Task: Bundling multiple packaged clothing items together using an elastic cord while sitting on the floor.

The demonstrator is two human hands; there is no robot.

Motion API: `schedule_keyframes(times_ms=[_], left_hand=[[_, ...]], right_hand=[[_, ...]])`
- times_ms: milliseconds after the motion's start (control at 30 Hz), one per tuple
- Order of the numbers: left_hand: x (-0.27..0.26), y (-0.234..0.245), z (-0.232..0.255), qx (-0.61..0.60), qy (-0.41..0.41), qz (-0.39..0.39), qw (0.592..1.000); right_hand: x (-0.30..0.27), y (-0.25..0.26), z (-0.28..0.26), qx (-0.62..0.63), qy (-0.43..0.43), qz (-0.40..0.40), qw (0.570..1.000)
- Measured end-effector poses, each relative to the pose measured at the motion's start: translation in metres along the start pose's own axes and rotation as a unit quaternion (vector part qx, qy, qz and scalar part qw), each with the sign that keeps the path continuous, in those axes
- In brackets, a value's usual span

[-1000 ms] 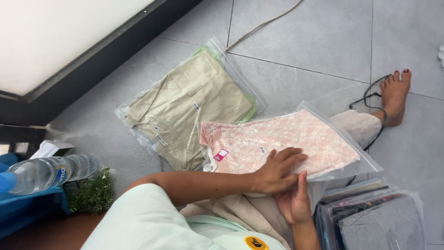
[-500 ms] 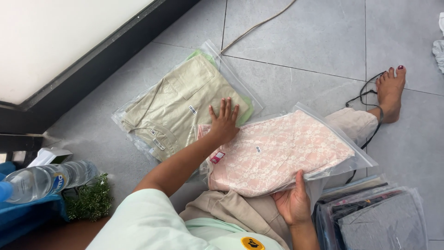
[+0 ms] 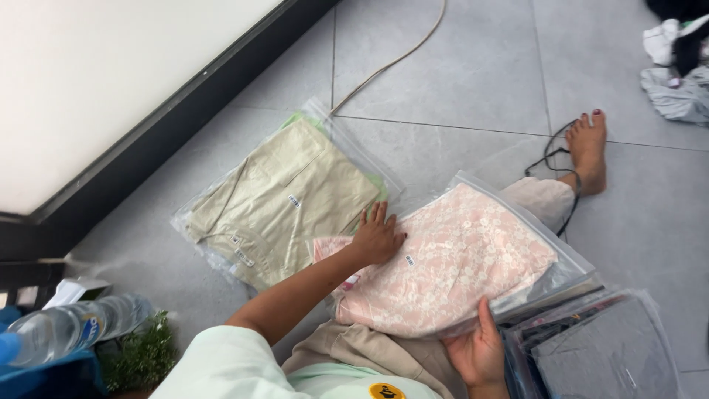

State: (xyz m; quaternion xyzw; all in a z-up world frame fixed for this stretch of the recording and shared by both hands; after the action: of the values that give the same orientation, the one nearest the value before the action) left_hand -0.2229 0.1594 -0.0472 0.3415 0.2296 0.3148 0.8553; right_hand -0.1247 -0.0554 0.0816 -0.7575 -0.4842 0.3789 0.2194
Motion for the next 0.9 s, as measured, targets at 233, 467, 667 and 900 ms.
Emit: schedule_keyframes(times_ms=[233,467,667,900], left_hand=[[-0.009,0.032,0.058,-0.077,-0.052,-0.054,0.994],[-0.012,0.088,0.120,-0.209,0.034,-0.210,0.954],[-0.012,0.065,0.164,-0.334,0.033,-0.252,0.908],[0.005,0.005,0.244,-0.437,-0.008,-0.366,0.821]], right_hand=[[-0.046,0.048,-0.014,0.030,0.019,0.094,0.995],[-0.094,0.087,-0.045,-0.021,0.064,0.311,0.948],[-0.127,0.096,-0.072,0.031,0.156,0.314,0.936],[-0.185,0.185,-0.108,0.021,0.244,0.387,0.889]])
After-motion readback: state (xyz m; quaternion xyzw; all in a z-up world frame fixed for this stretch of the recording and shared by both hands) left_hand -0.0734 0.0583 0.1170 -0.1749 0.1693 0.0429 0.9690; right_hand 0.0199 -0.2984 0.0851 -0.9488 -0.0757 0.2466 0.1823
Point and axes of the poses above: each hand's wrist, its own x-axis towards the middle knuckle, its own y-axis out of the back of the hand, z = x × y, the point moved 4 cm from there along x, towards the middle knuckle, and after that the axes turned 9 degrees about -x, right-handed, at the moved point
